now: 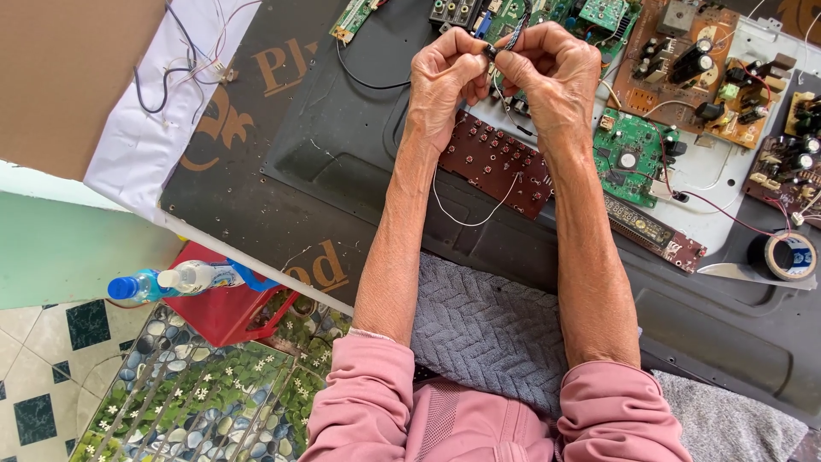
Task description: Soldering wires and connecting peripheral circuit boards inside a television during a repair process.
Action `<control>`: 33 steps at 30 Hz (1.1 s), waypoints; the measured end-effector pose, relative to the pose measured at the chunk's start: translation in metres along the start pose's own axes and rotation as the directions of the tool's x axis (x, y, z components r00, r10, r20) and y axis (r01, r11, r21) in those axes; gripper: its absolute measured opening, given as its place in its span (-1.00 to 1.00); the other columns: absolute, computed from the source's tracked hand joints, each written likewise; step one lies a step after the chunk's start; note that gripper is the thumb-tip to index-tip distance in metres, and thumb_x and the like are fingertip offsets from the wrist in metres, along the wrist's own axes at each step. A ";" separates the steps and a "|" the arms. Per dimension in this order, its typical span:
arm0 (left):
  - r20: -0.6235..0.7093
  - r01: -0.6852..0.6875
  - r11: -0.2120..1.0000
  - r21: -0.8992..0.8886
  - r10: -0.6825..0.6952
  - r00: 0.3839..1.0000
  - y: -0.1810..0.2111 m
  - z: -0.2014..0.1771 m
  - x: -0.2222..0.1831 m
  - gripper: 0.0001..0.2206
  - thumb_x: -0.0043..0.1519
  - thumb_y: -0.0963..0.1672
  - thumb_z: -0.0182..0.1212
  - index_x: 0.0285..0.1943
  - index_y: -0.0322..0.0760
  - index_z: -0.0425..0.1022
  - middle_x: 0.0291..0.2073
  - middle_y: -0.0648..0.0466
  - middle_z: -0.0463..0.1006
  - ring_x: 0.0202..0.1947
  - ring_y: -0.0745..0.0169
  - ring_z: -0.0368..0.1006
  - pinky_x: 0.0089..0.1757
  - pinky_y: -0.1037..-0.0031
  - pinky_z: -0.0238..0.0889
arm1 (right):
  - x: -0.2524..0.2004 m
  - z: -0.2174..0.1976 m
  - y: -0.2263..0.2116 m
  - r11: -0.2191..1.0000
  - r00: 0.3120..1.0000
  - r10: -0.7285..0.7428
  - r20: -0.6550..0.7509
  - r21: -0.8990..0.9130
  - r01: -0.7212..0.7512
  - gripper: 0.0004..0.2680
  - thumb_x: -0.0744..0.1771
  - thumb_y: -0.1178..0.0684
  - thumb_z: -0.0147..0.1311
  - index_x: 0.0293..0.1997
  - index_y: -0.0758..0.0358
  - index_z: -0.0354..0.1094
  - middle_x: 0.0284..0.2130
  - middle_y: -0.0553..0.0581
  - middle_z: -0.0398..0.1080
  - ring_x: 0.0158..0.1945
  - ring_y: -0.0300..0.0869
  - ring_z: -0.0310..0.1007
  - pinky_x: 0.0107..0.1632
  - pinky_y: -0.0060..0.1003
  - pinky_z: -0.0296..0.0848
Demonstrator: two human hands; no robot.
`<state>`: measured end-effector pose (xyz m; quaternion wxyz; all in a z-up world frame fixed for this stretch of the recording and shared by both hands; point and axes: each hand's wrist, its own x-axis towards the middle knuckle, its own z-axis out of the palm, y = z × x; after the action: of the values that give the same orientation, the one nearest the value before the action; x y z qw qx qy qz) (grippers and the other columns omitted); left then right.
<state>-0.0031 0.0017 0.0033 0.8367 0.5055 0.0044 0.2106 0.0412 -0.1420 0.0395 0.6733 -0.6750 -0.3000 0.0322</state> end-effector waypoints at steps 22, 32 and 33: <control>0.073 0.013 0.996 -0.092 -0.006 0.997 -0.004 -0.001 0.001 -0.90 0.24 -0.15 0.32 -0.20 -0.29 0.52 -0.53 0.04 0.53 -0.55 0.28 0.46 -0.47 0.55 0.25 | 0.002 -0.006 0.002 0.967 0.980 0.184 -0.070 0.193 -0.167 -0.90 0.35 0.15 0.32 -0.21 0.25 0.44 -0.44 0.00 0.45 -0.44 -0.33 0.46 -0.35 -0.45 0.59; 0.070 0.019 0.997 -0.070 -0.014 0.997 0.007 0.003 -0.002 -0.83 0.25 -0.08 0.28 -0.29 -0.26 0.50 -0.50 0.06 0.53 -0.53 0.31 0.48 -0.46 0.59 0.29 | 0.002 -0.009 -0.019 0.952 0.985 0.172 -0.017 0.261 -0.161 -0.83 0.44 0.00 0.09 -0.08 0.32 0.45 -0.29 0.12 0.52 -0.32 -0.25 0.59 -0.27 -0.45 0.66; 0.077 0.024 0.997 -0.074 -0.018 0.997 0.008 0.003 -0.002 -0.84 0.26 -0.09 0.26 -0.28 -0.26 0.49 -0.50 0.06 0.53 -0.52 0.31 0.48 -0.46 0.60 0.29 | 0.002 -0.010 -0.020 0.963 0.990 0.139 -0.038 0.240 -0.126 -0.90 0.45 0.08 0.09 -0.07 0.30 0.42 -0.27 0.15 0.54 -0.30 -0.25 0.59 -0.26 -0.46 0.65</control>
<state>-0.0072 0.0015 0.0113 0.8569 0.4812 -0.0302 0.1824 0.0401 -0.1518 0.0594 0.7534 -0.6089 -0.2296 0.0943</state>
